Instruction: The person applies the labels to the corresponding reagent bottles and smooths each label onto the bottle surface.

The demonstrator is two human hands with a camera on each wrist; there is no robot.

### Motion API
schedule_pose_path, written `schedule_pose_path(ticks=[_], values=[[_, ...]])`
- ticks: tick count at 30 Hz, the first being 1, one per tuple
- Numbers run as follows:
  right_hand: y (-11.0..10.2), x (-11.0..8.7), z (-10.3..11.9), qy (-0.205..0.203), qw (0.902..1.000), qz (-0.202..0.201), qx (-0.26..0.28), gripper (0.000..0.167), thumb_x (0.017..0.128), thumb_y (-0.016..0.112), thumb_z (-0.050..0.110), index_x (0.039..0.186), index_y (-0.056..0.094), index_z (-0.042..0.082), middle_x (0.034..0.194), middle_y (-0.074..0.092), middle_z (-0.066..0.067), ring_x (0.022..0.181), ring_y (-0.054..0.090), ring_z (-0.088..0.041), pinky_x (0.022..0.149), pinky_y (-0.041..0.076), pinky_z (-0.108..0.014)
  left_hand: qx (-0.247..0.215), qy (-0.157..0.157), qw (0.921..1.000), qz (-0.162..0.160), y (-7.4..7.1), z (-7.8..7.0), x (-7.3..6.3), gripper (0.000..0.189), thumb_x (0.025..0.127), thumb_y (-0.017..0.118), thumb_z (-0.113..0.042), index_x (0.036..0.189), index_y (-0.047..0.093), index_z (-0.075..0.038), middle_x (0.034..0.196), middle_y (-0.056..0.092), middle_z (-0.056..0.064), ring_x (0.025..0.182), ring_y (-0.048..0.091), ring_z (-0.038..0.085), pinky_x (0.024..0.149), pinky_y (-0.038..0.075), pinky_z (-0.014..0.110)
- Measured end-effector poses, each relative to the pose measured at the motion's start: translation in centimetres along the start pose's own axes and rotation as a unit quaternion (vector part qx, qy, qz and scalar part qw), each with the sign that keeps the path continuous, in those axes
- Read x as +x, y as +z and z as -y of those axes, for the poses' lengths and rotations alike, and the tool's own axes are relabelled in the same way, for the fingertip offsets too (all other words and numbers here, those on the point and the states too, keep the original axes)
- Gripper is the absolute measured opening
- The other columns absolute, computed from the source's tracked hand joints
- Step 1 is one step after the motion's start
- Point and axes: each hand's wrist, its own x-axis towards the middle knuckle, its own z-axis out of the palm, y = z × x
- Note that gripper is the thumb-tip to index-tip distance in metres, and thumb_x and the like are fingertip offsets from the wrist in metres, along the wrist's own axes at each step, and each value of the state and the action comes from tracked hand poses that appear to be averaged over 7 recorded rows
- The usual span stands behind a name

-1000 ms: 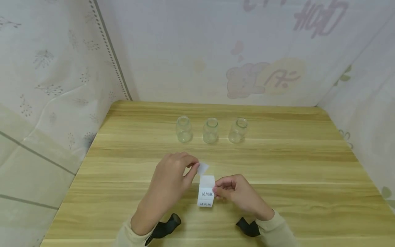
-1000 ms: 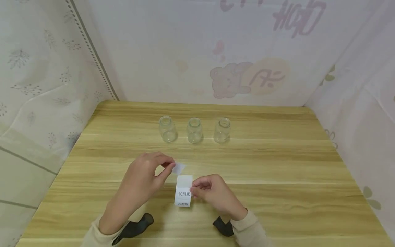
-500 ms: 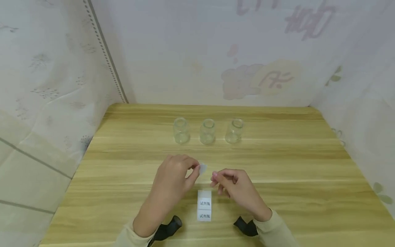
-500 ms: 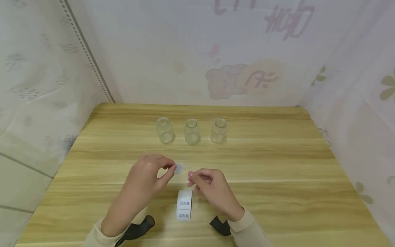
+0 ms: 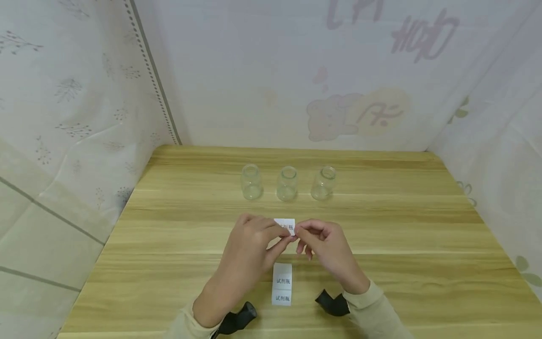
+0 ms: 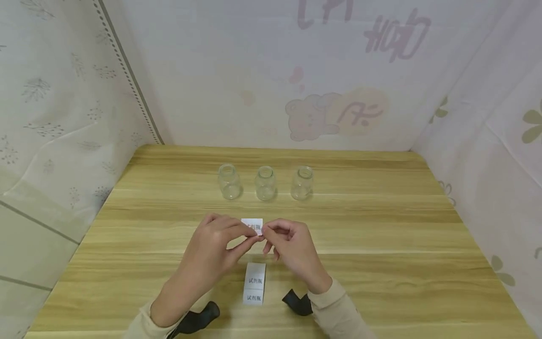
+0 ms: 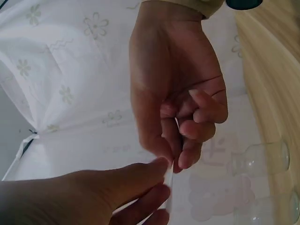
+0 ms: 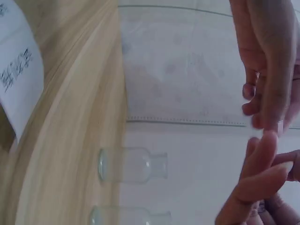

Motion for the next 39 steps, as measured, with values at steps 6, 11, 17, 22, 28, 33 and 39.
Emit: schedule_pose_path(ticks=[6,11,17,22,28,33,39], values=[[-0.3,-0.3,0.1,-0.060,0.9961,-0.059,-0.026,0.011,0.100,0.068,0.008,0.101,0.076,0.001,0.083,0.073,-0.004,0.061,0.063,-0.014,0.053,0.049,-0.024,-0.076,-0.120,0.9872,-0.072,-0.6,1.1,0.2,0.008,0.093,0.080,-0.019,0.090,0.082,-0.011,0.079,0.074,-0.005,0.072,0.064,0.011,0.069,0.049,0.033],[-0.3,-0.5,0.2,-0.091,0.9910,-0.078,-0.059,0.010,0.100,0.069,0.007,0.102,0.077,0.002,0.086,0.073,-0.005,0.061,0.064,-0.015,0.052,0.048,-0.024,-0.169,-0.159,0.9719,-0.039,-0.7,1.2,0.5,0.005,0.093,0.080,-0.014,0.095,0.083,-0.011,0.084,0.076,-0.007,0.072,0.064,0.005,0.067,0.051,0.029],[0.0,-0.4,0.0,-0.131,0.9863,-0.074,-0.069,0.010,0.100,0.068,0.005,0.102,0.078,0.005,0.088,0.071,-0.004,0.062,0.064,-0.015,0.052,0.048,-0.025,-0.169,-0.199,0.9653,-0.012,-0.8,1.0,0.5,0.008,0.092,0.081,-0.017,0.100,0.083,-0.015,0.093,0.077,-0.008,0.076,0.064,0.006,0.059,0.045,0.027],[0.5,0.0,-0.1,-0.155,0.9836,-0.060,-0.070,0.010,0.101,0.067,0.005,0.103,0.078,0.006,0.088,0.071,-0.003,0.062,0.063,-0.015,0.050,0.046,-0.025,-0.170,-0.214,0.9617,-0.021,-1.3,1.2,0.3,0.006,0.092,0.081,-0.014,0.097,0.082,-0.014,0.090,0.076,-0.008,0.075,0.063,0.006,0.060,0.044,0.027],[0.5,0.0,0.1,-0.148,0.9834,-0.070,-0.078,0.010,0.100,0.069,0.006,0.103,0.078,0.006,0.082,0.070,-0.002,0.059,0.062,-0.013,0.047,0.044,-0.024,-0.171,-0.194,0.9657,-0.028,-1.2,1.2,0.5,0.004,0.091,0.081,-0.012,0.095,0.081,-0.012,0.089,0.076,-0.007,0.075,0.064,0.006,0.068,0.048,0.029],[0.4,0.0,0.5,-0.119,0.9867,-0.071,-0.085,0.013,0.099,0.072,0.013,0.108,0.079,0.008,0.086,0.072,-0.001,0.062,0.064,-0.014,0.048,0.047,-0.025,-0.165,-0.175,0.9703,-0.024,-1.1,1.1,0.6,0.002,0.093,0.079,-0.011,0.095,0.080,-0.010,0.089,0.076,-0.005,0.078,0.064,0.008,0.073,0.051,0.033],[0.6,0.3,0.8,-0.107,0.9871,-0.081,-0.088,0.019,0.098,0.073,0.015,0.115,0.077,0.008,0.080,0.072,-0.002,0.061,0.065,-0.015,0.049,0.047,-0.026,-0.161,-0.171,0.9718,-0.022,-1.2,1.1,0.6,0.005,0.096,0.076,-0.014,0.096,0.079,-0.010,0.091,0.075,-0.005,0.081,0.065,0.009,0.076,0.053,0.035]])
